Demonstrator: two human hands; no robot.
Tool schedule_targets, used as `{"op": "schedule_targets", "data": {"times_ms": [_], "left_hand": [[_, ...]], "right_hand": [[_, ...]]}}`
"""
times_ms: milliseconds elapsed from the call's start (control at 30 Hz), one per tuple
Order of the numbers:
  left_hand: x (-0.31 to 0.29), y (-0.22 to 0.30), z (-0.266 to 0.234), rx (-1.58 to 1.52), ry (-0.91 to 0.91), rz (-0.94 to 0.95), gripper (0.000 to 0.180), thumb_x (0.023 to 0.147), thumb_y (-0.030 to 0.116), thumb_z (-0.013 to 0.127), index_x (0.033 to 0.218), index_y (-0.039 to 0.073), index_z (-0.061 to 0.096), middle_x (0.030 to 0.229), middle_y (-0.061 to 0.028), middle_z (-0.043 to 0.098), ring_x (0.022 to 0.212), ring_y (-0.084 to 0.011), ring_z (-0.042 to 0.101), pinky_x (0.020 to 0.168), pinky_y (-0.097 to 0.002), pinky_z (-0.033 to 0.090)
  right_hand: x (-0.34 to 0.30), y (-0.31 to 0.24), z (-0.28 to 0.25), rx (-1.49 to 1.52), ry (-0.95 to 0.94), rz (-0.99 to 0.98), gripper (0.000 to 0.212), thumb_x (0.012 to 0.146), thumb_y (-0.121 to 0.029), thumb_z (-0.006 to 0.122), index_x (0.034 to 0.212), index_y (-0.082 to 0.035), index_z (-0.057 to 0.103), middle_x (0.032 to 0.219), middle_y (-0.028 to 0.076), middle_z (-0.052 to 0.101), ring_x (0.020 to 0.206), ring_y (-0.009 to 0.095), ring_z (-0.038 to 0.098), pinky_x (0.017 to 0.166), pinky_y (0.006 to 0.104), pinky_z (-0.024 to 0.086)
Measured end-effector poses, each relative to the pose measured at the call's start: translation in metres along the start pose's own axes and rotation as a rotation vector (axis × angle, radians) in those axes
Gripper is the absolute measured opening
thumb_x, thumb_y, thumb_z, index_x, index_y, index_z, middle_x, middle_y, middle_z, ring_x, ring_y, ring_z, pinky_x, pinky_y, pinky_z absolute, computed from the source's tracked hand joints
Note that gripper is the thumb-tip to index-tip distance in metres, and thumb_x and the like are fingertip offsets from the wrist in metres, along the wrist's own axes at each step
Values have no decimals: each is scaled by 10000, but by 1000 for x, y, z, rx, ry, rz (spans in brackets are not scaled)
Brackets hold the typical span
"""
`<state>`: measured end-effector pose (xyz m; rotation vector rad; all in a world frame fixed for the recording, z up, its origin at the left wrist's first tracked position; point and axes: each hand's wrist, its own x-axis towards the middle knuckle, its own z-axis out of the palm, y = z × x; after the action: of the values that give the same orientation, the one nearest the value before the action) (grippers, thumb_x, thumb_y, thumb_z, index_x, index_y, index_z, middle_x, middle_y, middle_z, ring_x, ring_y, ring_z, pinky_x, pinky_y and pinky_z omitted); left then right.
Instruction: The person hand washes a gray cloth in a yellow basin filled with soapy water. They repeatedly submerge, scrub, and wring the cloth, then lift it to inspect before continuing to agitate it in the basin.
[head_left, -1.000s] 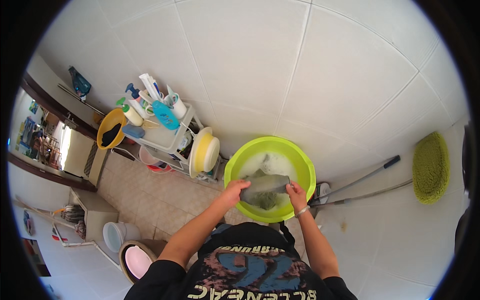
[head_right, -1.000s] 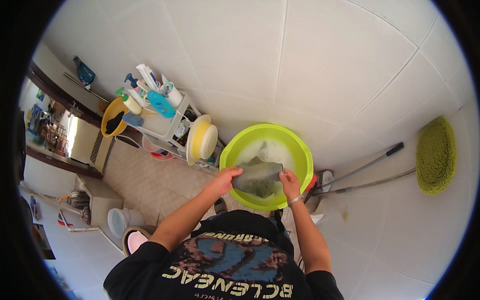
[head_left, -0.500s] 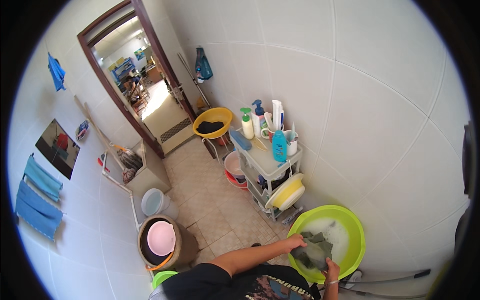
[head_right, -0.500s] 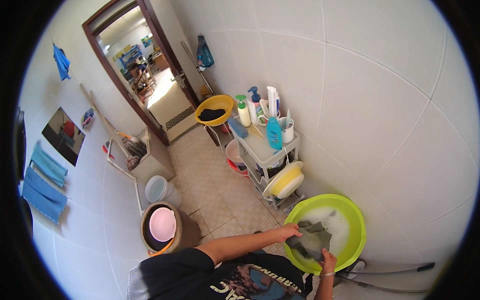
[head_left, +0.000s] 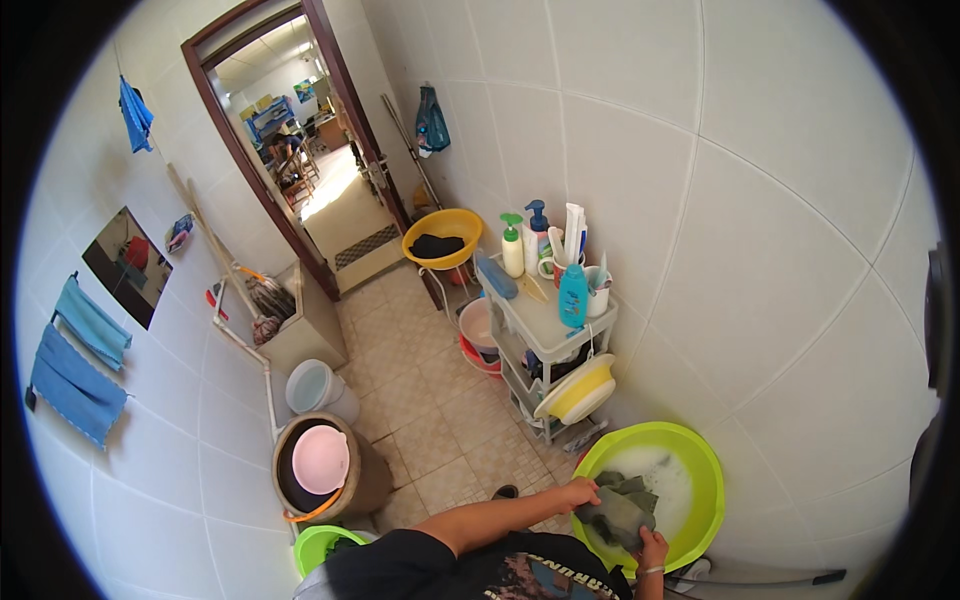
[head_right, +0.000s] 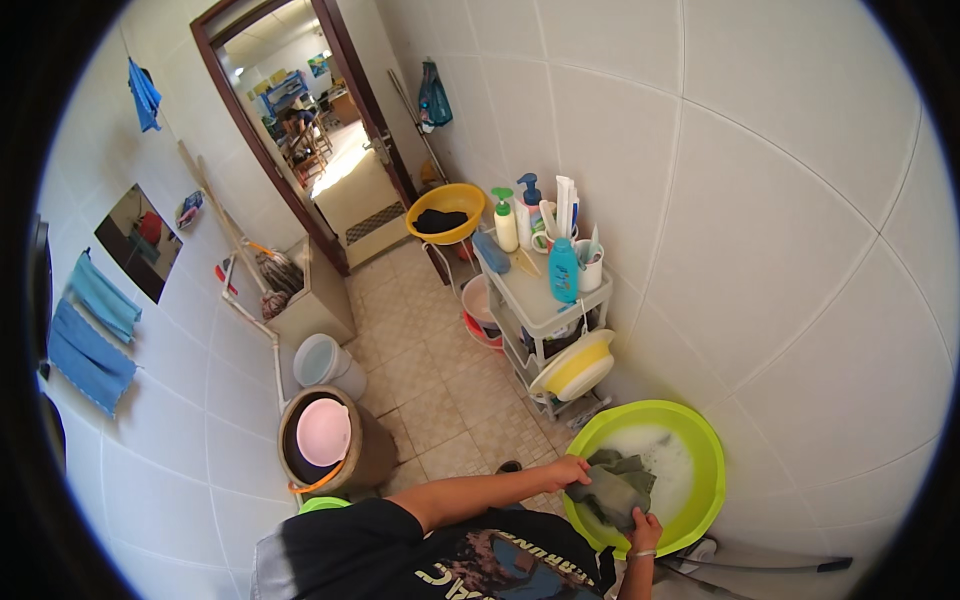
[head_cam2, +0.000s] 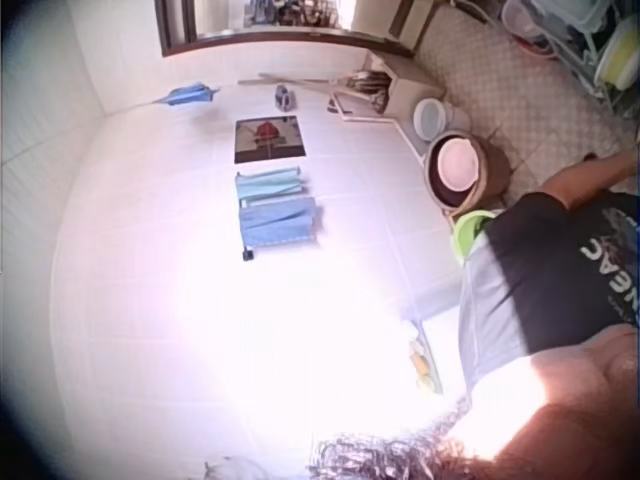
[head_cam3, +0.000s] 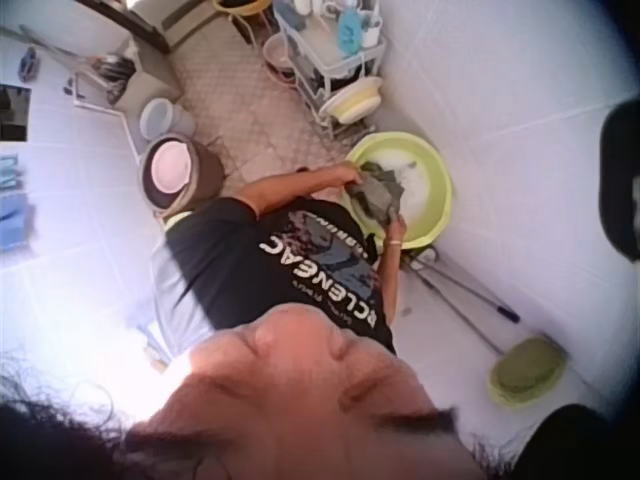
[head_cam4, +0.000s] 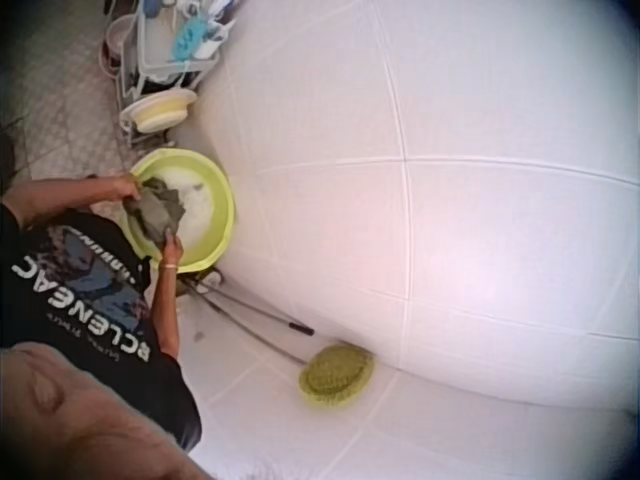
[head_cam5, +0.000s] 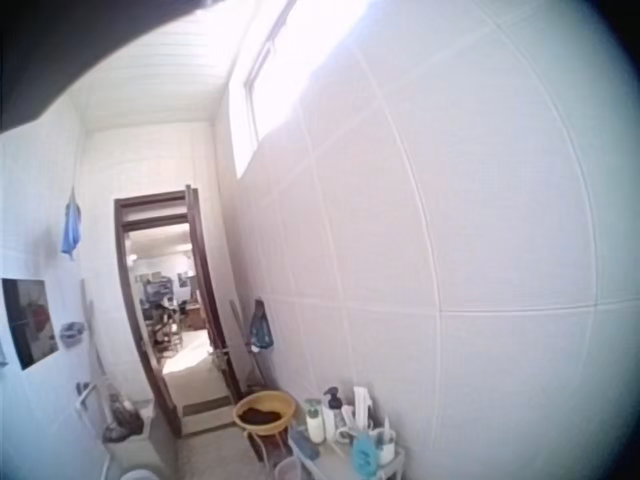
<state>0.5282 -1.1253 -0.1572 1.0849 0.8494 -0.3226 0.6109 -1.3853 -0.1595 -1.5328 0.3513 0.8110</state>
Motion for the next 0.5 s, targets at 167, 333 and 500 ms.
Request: {"op": "schedule_targets", "data": {"times_ms": [167, 333, 500], "left_hand": [[-3, -6, -2, 55, 7, -12, 295, 800, -6, 690, 1084, 54, 632, 1003, -70, 642, 895, -224, 638, 708, -398, 543], [-7, -7, -7, 47, -12, -37, 315, 786, -24, 686, 1087, 48, 631, 1014, -70, 639, 886, -222, 638, 706, -400, 544], [3, -6, -3, 465, -110, 82, 318, 688, 8, 731, 994, 46, 653, 854, -48, 627, 750, -162, 601, 604, -341, 498]], "right_hand": [[10, 13, -4, -99, 19, -2, 208, 811, -164, 716, 728, -135, 527, 625, -11, 489, 481, 140, 471, 412, 320, 410], [11, 19, -2, -107, 18, 10, 191, 786, -126, 718, 743, -109, 532, 651, 16, 532, 500, 153, 508, 413, 317, 412], [11, 22, -5, -42, -4, -88, 136, 801, -71, 686, 760, -89, 558, 683, 3, 558, 556, 142, 549, 476, 302, 447]]}}
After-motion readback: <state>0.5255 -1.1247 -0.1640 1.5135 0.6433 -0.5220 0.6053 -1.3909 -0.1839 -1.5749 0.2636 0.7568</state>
